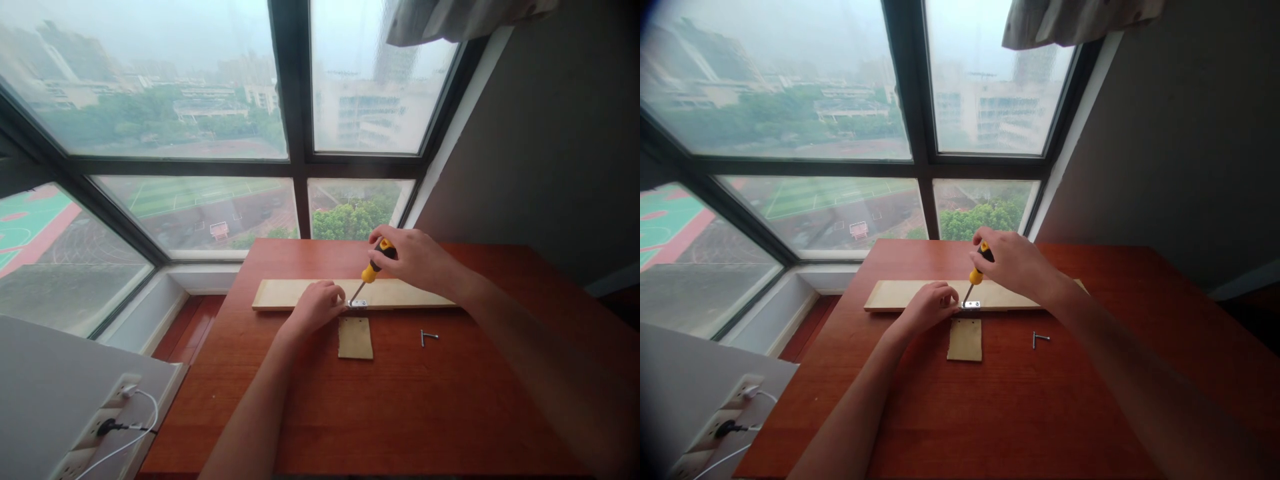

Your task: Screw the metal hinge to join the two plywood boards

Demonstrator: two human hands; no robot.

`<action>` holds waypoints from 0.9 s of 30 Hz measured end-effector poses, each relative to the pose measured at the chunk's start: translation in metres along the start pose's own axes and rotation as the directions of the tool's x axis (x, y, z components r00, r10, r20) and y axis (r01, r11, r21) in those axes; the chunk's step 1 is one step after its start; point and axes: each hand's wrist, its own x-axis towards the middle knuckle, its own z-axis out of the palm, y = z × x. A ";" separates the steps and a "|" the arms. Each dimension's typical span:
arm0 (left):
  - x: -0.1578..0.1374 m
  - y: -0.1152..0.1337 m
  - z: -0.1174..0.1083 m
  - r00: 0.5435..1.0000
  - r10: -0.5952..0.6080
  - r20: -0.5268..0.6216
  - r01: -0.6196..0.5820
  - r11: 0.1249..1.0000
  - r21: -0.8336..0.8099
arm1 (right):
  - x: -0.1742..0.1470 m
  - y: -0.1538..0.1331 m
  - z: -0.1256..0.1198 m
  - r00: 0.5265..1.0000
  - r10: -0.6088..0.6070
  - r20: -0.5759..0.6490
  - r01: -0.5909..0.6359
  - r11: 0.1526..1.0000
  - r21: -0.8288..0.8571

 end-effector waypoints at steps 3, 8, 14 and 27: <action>0.000 0.000 0.000 1.000 -0.001 0.003 0.001 1.000 -0.012 | -0.001 0.001 -0.001 0.999 -0.042 0.025 0.039 0.993 0.111; 0.000 0.000 0.000 1.000 -0.021 0.006 0.021 1.000 -0.024 | -0.002 0.000 -0.004 0.999 -0.030 0.040 0.027 0.996 0.089; -0.001 0.000 0.000 1.000 -0.022 0.000 0.022 0.999 -0.035 | 0.002 0.000 -0.002 1.000 0.011 0.001 -0.011 1.000 -0.001; 0.000 0.001 -0.001 1.000 -0.024 0.004 0.024 0.999 -0.048 | 0.003 -0.011 -0.003 1.000 -0.026 0.015 0.026 1.000 -0.016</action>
